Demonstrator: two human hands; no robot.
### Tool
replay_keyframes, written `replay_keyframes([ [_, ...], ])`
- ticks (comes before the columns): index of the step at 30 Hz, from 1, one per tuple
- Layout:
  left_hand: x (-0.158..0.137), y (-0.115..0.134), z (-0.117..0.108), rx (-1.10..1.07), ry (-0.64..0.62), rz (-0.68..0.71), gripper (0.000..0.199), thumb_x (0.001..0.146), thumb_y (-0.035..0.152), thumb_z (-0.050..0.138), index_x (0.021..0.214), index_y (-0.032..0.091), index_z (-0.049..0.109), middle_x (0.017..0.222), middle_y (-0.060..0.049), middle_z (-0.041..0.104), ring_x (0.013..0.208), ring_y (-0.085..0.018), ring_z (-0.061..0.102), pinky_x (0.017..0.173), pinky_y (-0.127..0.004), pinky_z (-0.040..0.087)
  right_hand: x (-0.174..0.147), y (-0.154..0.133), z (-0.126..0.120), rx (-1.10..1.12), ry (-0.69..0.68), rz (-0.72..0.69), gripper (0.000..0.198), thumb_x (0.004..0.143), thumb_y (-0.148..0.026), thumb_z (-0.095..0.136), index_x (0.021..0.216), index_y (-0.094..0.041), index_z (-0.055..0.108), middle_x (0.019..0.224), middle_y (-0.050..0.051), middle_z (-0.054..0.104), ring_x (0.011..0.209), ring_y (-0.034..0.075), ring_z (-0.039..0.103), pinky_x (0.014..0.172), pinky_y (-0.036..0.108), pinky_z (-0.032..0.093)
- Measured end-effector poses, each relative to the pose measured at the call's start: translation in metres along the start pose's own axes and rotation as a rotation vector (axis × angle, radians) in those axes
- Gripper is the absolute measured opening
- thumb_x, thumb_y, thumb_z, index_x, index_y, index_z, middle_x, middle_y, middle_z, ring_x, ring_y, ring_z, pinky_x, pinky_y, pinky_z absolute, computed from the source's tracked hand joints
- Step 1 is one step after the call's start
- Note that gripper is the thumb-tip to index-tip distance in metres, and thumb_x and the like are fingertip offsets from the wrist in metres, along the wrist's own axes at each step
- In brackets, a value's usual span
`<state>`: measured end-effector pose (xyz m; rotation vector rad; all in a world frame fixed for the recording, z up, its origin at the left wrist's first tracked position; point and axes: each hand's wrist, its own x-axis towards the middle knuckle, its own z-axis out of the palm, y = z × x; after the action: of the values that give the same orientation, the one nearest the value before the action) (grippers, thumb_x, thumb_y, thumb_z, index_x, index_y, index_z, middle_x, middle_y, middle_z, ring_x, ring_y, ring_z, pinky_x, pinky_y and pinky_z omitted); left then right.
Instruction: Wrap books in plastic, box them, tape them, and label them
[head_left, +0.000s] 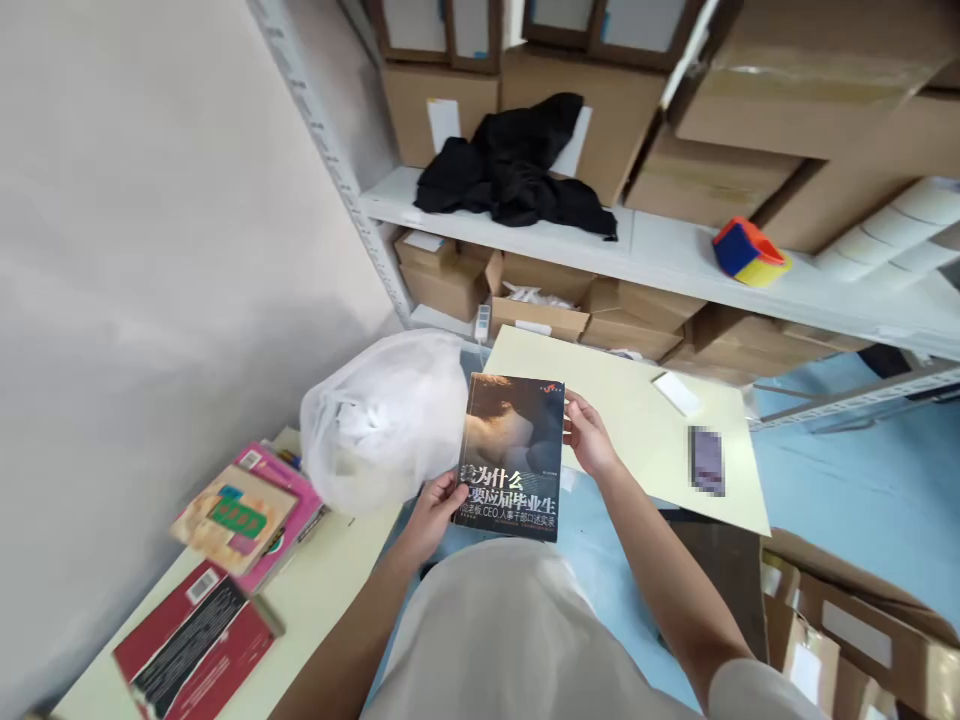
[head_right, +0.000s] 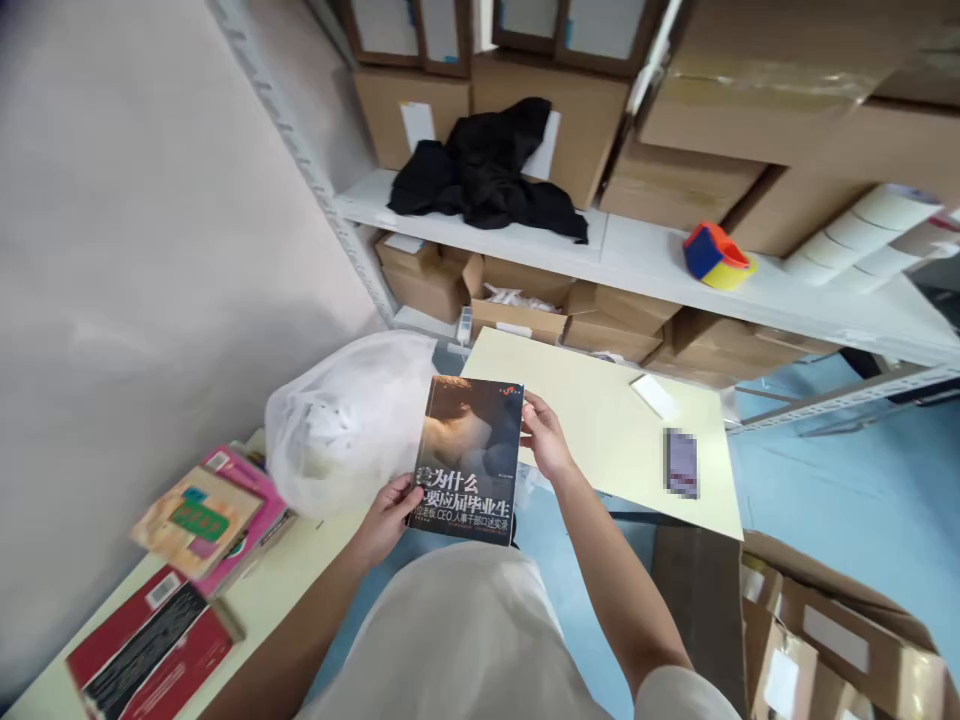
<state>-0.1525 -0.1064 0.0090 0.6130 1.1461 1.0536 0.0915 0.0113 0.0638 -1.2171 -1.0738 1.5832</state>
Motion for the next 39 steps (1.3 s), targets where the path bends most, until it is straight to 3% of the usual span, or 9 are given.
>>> replay_keyframes([
  [6, 0.049, -0.005, 0.069, 0.056, -0.097, -0.048, 0.035, 0.067, 0.042, 0.077, 0.085, 0.015, 0.067, 0.083, -0.005, 0.068, 0.077, -0.016, 0.061, 0.069, -0.026, 0.047, 0.022, -0.007, -0.075, -0.022, 0.308, -0.041, 0.045, 0.076, -0.066, 0.055, 0.082, -0.022, 0.054, 0.063, -0.004, 0.049, 0.05, 0.009, 0.04, 0.044, 0.019, 0.034],
  [12, 0.073, 0.001, 0.101, -0.043, -0.115, -0.194, 0.046, 0.062, 0.04, 0.081, 0.1, 0.019, 0.064, 0.093, -0.006, 0.067, 0.084, -0.019, 0.064, 0.073, -0.03, 0.05, 0.036, -0.011, -0.119, -0.066, 0.416, -0.166, 0.044, 0.077, -0.065, 0.054, 0.075, -0.021, 0.052, 0.064, -0.002, 0.05, 0.059, 0.012, 0.042, 0.05, 0.022, 0.038],
  [17, 0.093, -0.001, 0.106, 0.03, -0.132, -0.214, 0.036, 0.056, 0.036, 0.084, 0.079, 0.017, 0.062, 0.08, -0.001, 0.065, 0.078, -0.014, 0.062, 0.077, -0.028, 0.05, 0.041, -0.013, -0.13, 0.008, 0.447, -0.07, 0.045, 0.075, -0.067, 0.055, 0.078, -0.022, 0.053, 0.06, -0.004, 0.047, 0.051, 0.01, 0.037, 0.042, 0.02, 0.031],
  [21, 0.114, 0.001, 0.106, 0.078, -0.155, -0.204, 0.036, 0.058, 0.038, 0.081, 0.079, 0.018, 0.061, 0.077, 0.0, 0.065, 0.074, -0.013, 0.061, 0.075, -0.028, 0.05, 0.045, -0.021, -0.134, 0.091, 0.431, -0.033, 0.047, 0.074, -0.067, 0.056, 0.086, -0.022, 0.058, 0.069, -0.002, 0.058, 0.058, 0.011, 0.05, 0.048, 0.02, 0.041],
  [24, 0.131, 0.009, 0.105, 0.086, -0.201, -0.216, 0.036, 0.059, 0.038, 0.081, 0.081, 0.017, 0.062, 0.076, 0.0, 0.064, 0.072, -0.013, 0.061, 0.073, -0.027, 0.049, 0.055, -0.028, -0.138, 0.106, 0.513, -0.035, 0.049, 0.069, -0.063, 0.065, 0.096, -0.021, 0.062, 0.08, 0.001, 0.065, 0.067, 0.013, 0.057, 0.054, 0.022, 0.046],
  [30, 0.157, 0.025, 0.105, 0.021, -0.276, -0.238, 0.031, 0.061, 0.034, 0.081, 0.081, 0.017, 0.064, 0.077, 0.0, 0.062, 0.074, -0.012, 0.06, 0.072, -0.026, 0.05, 0.078, -0.032, -0.144, 0.156, 0.621, -0.018, 0.048, 0.066, -0.059, 0.067, 0.093, -0.02, 0.065, 0.076, 0.0, 0.065, 0.06, 0.011, 0.053, 0.045, 0.019, 0.039],
  [39, 0.174, 0.021, 0.117, -0.012, -0.206, -0.167, 0.043, 0.061, 0.034, 0.081, 0.097, 0.017, 0.065, 0.099, -0.006, 0.067, 0.084, -0.016, 0.063, 0.073, -0.029, 0.053, 0.09, -0.037, -0.169, 0.187, 0.519, -0.022, 0.044, 0.066, -0.055, 0.07, 0.096, -0.023, 0.064, 0.08, 0.001, 0.067, 0.063, 0.012, 0.057, 0.048, 0.021, 0.044],
])
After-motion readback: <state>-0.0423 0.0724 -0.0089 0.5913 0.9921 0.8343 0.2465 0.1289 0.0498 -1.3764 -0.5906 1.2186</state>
